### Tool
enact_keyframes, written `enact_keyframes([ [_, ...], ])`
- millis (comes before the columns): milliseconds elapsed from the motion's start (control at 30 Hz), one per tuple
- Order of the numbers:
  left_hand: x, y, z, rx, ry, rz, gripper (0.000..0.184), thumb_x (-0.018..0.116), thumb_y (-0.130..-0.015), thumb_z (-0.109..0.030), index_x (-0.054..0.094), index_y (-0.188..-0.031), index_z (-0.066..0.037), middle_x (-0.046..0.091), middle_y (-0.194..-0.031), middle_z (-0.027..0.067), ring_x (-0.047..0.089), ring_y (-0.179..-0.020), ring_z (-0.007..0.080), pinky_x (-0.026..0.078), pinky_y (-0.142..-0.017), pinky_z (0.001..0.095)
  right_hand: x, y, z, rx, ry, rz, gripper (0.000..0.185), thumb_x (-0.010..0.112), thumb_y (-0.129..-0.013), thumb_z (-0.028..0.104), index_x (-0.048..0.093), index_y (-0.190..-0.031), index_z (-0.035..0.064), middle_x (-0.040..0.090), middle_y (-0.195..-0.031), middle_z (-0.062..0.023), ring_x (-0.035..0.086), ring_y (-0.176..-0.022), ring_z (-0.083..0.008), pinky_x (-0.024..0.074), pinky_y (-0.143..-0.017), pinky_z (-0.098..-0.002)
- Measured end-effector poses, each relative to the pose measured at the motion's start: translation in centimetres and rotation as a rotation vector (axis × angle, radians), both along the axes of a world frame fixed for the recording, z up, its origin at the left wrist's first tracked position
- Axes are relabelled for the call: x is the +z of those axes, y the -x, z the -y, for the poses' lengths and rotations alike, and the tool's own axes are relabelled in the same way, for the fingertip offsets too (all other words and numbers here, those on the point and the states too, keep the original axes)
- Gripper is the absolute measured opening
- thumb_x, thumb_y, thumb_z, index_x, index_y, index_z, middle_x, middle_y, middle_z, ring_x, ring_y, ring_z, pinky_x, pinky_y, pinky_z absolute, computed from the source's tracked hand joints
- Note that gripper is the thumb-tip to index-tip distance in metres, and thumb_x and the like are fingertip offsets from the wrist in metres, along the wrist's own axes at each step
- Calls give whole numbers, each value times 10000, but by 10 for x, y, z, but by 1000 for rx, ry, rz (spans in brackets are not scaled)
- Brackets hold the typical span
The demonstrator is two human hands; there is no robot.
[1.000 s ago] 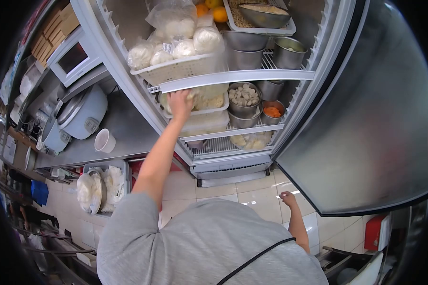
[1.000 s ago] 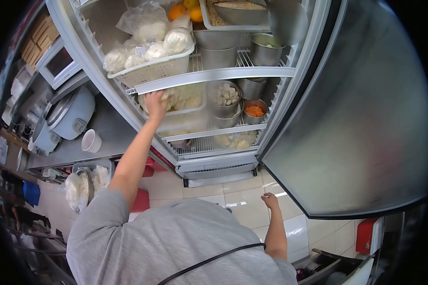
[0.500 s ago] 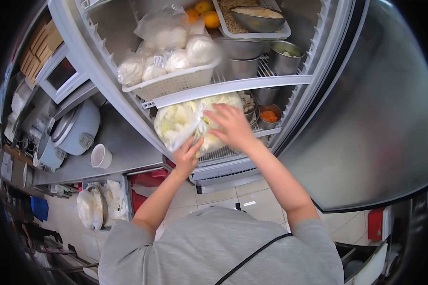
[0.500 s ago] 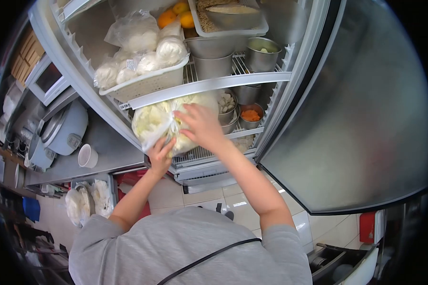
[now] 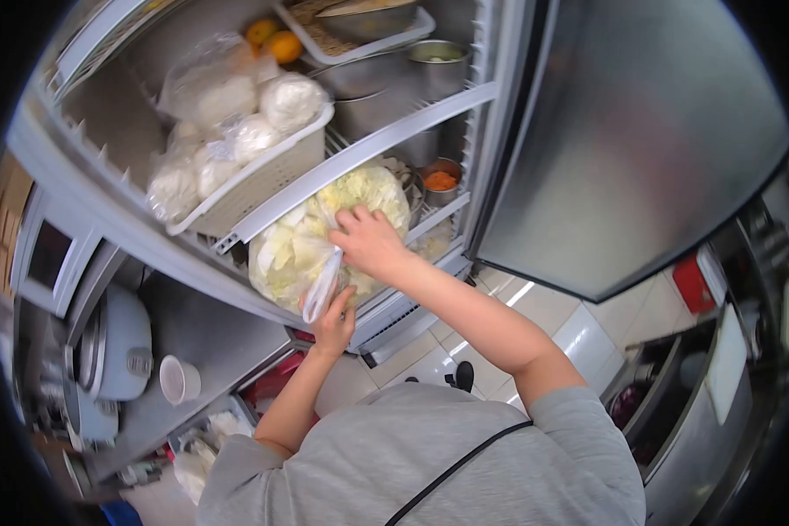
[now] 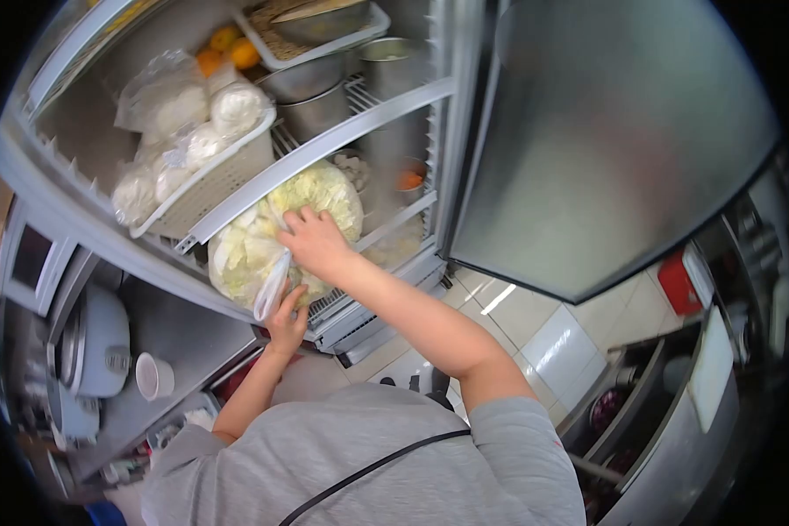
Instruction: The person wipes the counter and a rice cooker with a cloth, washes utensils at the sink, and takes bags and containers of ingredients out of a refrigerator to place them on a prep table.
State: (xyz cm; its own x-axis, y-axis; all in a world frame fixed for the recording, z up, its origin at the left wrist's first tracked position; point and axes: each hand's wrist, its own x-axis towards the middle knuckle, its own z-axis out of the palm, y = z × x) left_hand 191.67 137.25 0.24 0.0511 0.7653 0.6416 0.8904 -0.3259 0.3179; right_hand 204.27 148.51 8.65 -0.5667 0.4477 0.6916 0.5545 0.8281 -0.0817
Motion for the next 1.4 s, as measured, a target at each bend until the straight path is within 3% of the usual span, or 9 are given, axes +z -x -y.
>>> enact_keyframes([
  [133, -13, 1, 9, -11, -139, -22, 268, 625, -581, -6, 634, -826, -113, 486, -966, 91, 402, -924, 289, 306, -786, 378, -2, -20, 37, 104, 180, -107, 193, 622, -538, 160, 511, -683, 95, 485, -721, -56, 509, -724, -236, 420, -581, -344],
  [267, 2, -24, 43, -337, -273, -17, 184, 648, -613, -8, 620, -782, -78, 451, -980, 106, 382, -956, 304, 308, -821, 410, 18, -63, 96, 30, 373, -342, 142, 603, -503, 116, 520, -609, 70, 495, -659, -67, 528, -666, -253, 431, -566, -366],
  [500, 26, -117, 51, -860, 162, -123, 349, 671, -624, -56, 557, -954, -60, 434, -1113, 134, 344, -1082, 337, 299, -885, 427, -49, -196, 185, -581, 615, -711, 152, 603, -547, 157, 548, -635, 46, 529, -668, -112, 531, -651, -288, 419, -584, -367],
  [633, 18, -147, 36, -962, 325, 130, 282, 650, -665, -66, 569, -935, -41, 444, -1132, 130, 390, -1071, 293, 332, -876, 390, -73, -260, 289, -1058, 732, -889, 240, 633, -536, 207, 574, -685, 28, 564, -667, -135, 549, -645, -284, 433, -600, -348],
  [833, 23, -226, 55, -1198, 380, 29, 211, 625, -693, -47, 580, -899, -50, 450, -1132, 126, 400, -1064, 283, 330, -866, 370, -42, -315, 455, -1440, 501, -1397, 261, 631, -576, 250, 579, -689, 20, 560, -627, -126, 553, -607, -223, 427, -581, -336],
  [1000, 45, -285, 108, -1363, 357, -10, 184, 620, -685, -19, 590, -866, -36, 448, -1133, 130, 414, -1029, 274, 357, -832, 342, -35, -332, 588, -1959, -77, -1464, 224, 645, -644, 194, 550, -700, -1, 558, -628, -52, 506, -548, -120, 398, -528, -265],
  [1067, 44, -296, 121, -1381, 388, -11, 180, 619, -683, -19, 591, -861, -33, 448, -1131, 132, 416, -1023, 276, 359, -825, 341, -5, -331, 639, -1723, -343, -1738, 104, 621, -674, 104, 554, -711, 33, 504, -620, 21, 438, -536, -58, 345, -498, -216],
  [1200, 34, -311, 129, -1396, 416, -30, 164, 612, -684, -24, 592, -846, -30, 451, -1126, 133, 421, -1004, 280, 365, -801, 340, 53, -339, 704, -1696, -730, -1562, 139, 606, -671, 93, 577, -786, 19, 524, -674, 23, 442, -603, -54, 341, -570, -192],
  [1400, 41, -323, 139, -1328, 399, -35, 151, 608, -686, -28, 594, -836, -34, 458, -1113, 135, 421, -1003, 283, 375, -793, 341, 61, -379, 750, -1676, -732, -1532, 193, 593, -692, 96, 584, -852, -12, 559, -781, -23, 491, -730, -86, 347, -682, -189],
])
